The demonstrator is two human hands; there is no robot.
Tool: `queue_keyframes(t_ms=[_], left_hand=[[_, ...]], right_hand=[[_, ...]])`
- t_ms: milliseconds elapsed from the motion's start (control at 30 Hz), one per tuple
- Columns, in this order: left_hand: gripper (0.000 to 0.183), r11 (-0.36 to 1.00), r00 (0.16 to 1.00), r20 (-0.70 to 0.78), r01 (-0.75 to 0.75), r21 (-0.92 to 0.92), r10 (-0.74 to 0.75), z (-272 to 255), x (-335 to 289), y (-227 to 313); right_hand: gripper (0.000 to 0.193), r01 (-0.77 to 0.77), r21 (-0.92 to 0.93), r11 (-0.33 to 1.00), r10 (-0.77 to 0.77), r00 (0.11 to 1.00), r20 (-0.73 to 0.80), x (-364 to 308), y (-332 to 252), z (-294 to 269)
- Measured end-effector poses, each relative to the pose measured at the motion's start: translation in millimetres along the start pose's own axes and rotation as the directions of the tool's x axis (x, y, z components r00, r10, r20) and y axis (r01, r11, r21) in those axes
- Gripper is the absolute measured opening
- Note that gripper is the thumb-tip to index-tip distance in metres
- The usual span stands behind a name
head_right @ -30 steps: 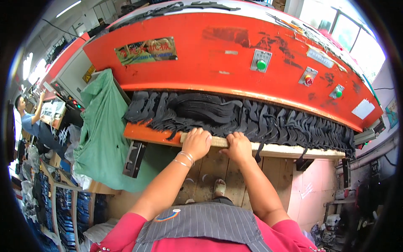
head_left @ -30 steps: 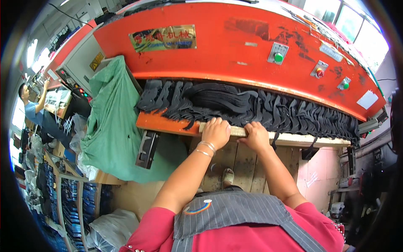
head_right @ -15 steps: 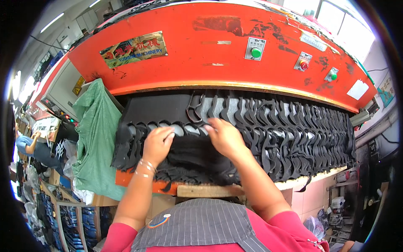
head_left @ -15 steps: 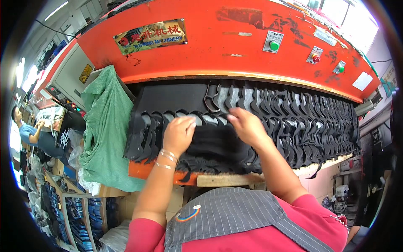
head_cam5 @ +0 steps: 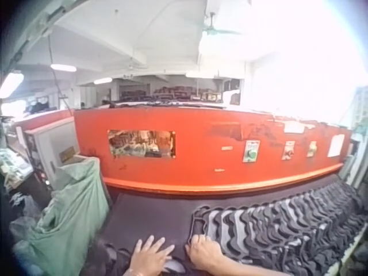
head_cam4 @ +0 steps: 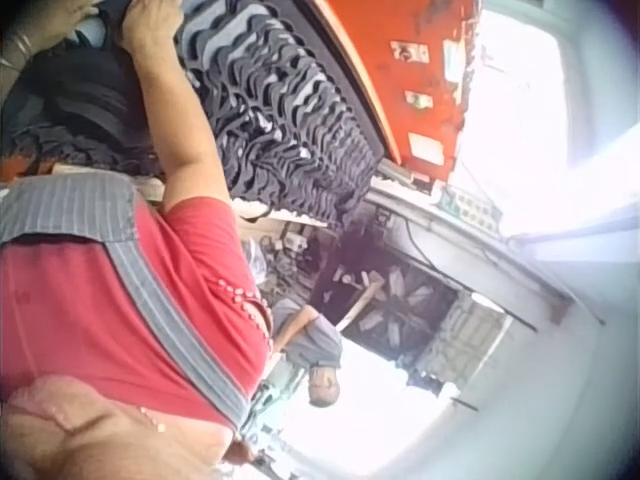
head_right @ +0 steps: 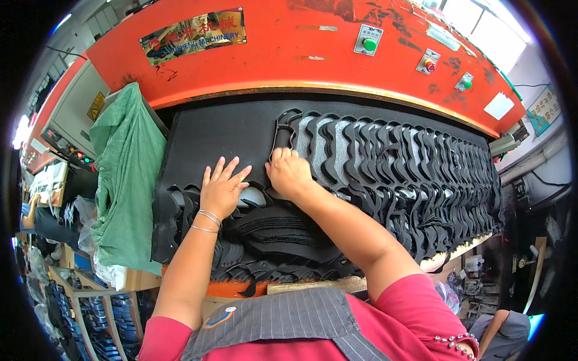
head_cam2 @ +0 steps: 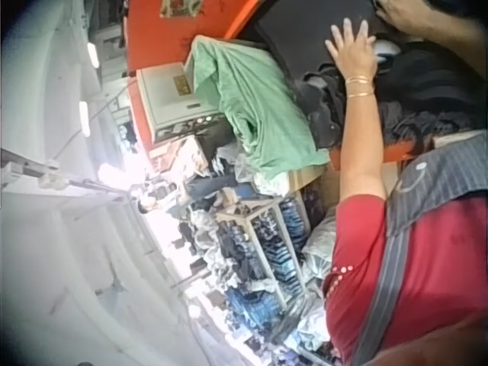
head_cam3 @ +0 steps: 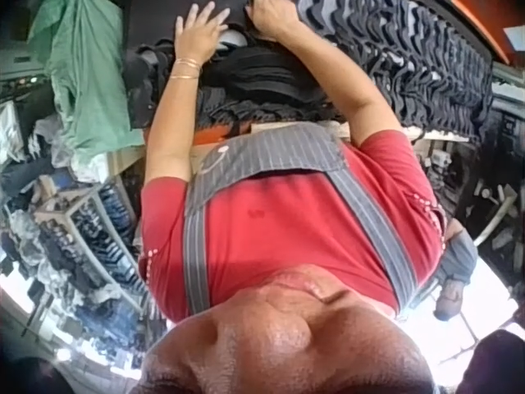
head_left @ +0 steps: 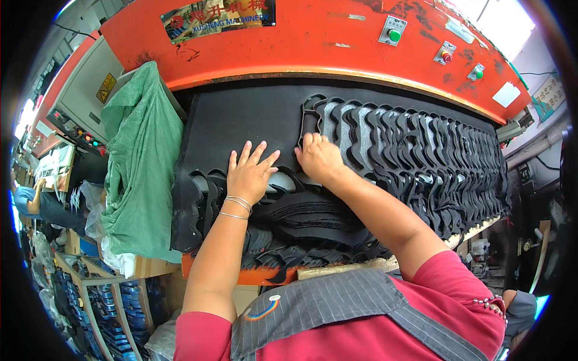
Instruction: Stacking and aligning cut black shoe upper components onto a conveyor-fed press machine using metal templates.
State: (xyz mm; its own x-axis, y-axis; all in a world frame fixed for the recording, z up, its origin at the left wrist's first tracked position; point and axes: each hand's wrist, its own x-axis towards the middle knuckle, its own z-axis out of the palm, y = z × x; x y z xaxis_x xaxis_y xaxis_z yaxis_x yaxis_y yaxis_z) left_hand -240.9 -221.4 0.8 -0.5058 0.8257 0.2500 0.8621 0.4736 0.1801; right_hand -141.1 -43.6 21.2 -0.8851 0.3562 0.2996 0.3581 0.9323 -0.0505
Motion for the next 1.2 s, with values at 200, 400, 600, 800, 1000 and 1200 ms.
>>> queue_keyframes(t_ms=[200, 400, 600, 800, 1000, 1200], left_hand=[[0.038, 0.999, 0.999, -0.029, 0.038, -0.013, -0.038, 0.7, -5.9, -12.6], [0.049, 0.989, 0.969, 0.240, 0.083, -0.118, -0.053, -26.6, 15.7, 1.0], [0.058, 0.756, 0.973, 0.127, -0.063, -0.652, 0.191, -32.2, 74.2, 60.3], [0.062, 0.626, 0.975, 0.129, -0.014, -0.779, 0.183, 17.2, 68.6, 106.2], [0.020, 0.655, 1.000, 0.006, -0.004, -0.756, 0.014, 32.0, 63.6, 103.2], [0.022, 0.691, 0.979, -0.203, -0.161, -0.704, 0.022, 28.3, 61.4, 100.5]], right_hand=[[0.049, -0.306, 0.478, 0.823, 0.136, 0.924, 0.357, 41.6, 55.6, -97.7], [0.038, -0.218, 0.875, 0.431, 0.312, 0.946, 0.082, -60.5, 139.1, -38.3], [0.030, -0.126, 0.865, -0.486, 0.158, 0.961, 0.228, -87.2, 90.0, -21.4], [0.027, -0.233, 0.591, -0.773, 0.137, 0.847, 0.513, -92.6, 75.4, -44.2], [0.019, -0.246, 0.545, -0.802, 0.207, 0.741, 0.639, -95.5, 79.8, -56.6], [0.021, -0.029, 0.407, -0.913, 0.189, 0.853, 0.486, -132.4, 104.0, -76.6]])
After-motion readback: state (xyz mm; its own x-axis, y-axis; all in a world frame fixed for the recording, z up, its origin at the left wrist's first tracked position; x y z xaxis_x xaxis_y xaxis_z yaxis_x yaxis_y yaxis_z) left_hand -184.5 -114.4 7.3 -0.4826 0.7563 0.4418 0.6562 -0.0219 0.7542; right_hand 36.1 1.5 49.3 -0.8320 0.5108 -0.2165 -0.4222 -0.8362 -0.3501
